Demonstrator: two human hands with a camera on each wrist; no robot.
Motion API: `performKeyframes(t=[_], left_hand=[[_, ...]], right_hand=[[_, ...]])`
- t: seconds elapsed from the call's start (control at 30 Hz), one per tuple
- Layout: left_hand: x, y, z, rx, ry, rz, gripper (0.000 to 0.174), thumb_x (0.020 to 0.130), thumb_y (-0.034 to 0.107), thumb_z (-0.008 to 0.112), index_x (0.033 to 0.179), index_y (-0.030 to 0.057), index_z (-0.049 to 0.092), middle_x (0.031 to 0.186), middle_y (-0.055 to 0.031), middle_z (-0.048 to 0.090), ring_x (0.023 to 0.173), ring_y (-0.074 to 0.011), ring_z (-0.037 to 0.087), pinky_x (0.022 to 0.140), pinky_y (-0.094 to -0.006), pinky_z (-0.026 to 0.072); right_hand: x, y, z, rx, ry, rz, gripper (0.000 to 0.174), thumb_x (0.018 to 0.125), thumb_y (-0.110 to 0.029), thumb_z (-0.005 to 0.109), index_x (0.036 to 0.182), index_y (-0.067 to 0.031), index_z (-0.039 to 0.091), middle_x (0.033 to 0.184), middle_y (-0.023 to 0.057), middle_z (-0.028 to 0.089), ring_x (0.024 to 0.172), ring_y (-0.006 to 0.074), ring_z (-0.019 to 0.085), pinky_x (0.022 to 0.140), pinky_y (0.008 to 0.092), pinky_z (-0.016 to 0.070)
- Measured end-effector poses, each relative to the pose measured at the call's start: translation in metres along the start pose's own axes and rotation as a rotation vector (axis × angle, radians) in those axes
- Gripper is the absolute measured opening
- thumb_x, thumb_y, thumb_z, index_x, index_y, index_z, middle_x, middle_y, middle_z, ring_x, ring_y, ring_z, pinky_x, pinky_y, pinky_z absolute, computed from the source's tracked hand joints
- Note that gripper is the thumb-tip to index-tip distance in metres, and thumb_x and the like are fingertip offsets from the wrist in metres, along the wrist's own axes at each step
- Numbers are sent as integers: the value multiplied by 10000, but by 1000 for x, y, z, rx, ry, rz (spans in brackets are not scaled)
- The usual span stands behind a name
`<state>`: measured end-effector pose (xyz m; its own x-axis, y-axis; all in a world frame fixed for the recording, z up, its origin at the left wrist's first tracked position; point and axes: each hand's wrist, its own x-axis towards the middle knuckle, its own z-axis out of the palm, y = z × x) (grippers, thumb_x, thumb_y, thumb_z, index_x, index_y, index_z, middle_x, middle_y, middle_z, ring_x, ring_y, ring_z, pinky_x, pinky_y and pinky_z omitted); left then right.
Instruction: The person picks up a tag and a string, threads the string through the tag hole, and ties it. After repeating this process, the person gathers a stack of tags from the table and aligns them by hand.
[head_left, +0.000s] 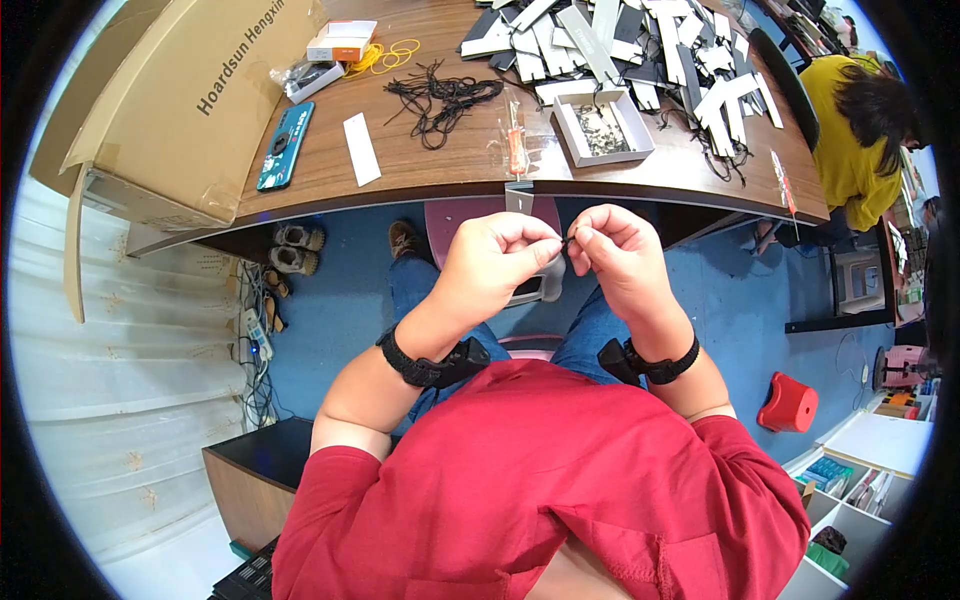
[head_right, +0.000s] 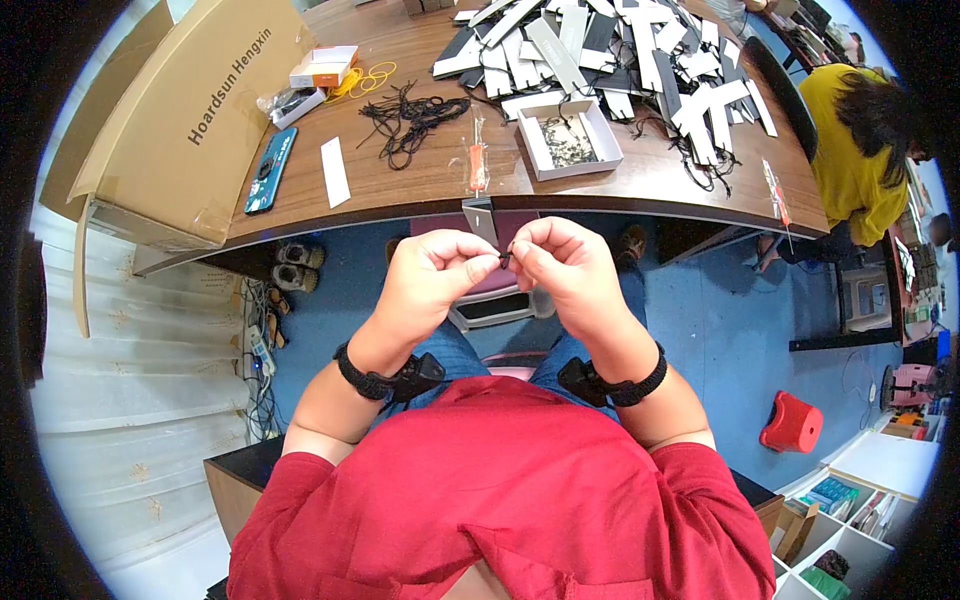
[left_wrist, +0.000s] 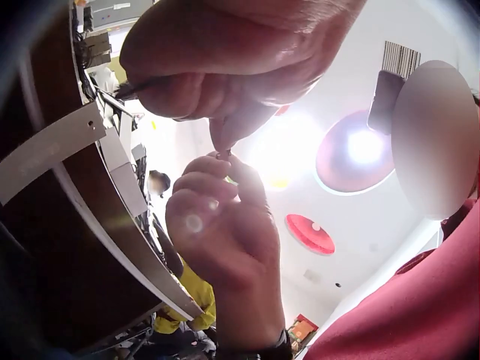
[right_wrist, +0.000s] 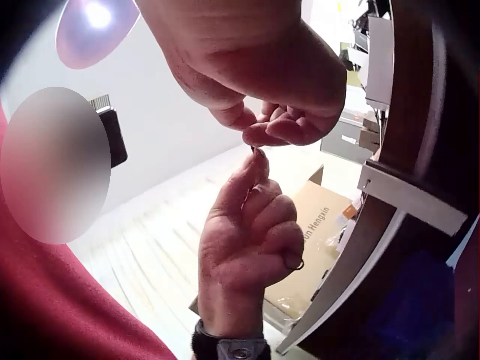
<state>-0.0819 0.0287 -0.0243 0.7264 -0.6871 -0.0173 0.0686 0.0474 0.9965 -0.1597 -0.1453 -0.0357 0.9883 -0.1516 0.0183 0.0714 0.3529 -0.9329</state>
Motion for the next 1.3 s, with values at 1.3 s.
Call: performKeyframes(t=[1.3], left_hand=[[9,-25,-41,159,96,74,86,867,97,658,850,13,649,765,20,609,682,-41,503,592,-208,411]], right_hand=[[16,12,-9,-944,54,-214,122,733,8,608,854,-1,612,867,105,622,746,180,611,647,281,495]])
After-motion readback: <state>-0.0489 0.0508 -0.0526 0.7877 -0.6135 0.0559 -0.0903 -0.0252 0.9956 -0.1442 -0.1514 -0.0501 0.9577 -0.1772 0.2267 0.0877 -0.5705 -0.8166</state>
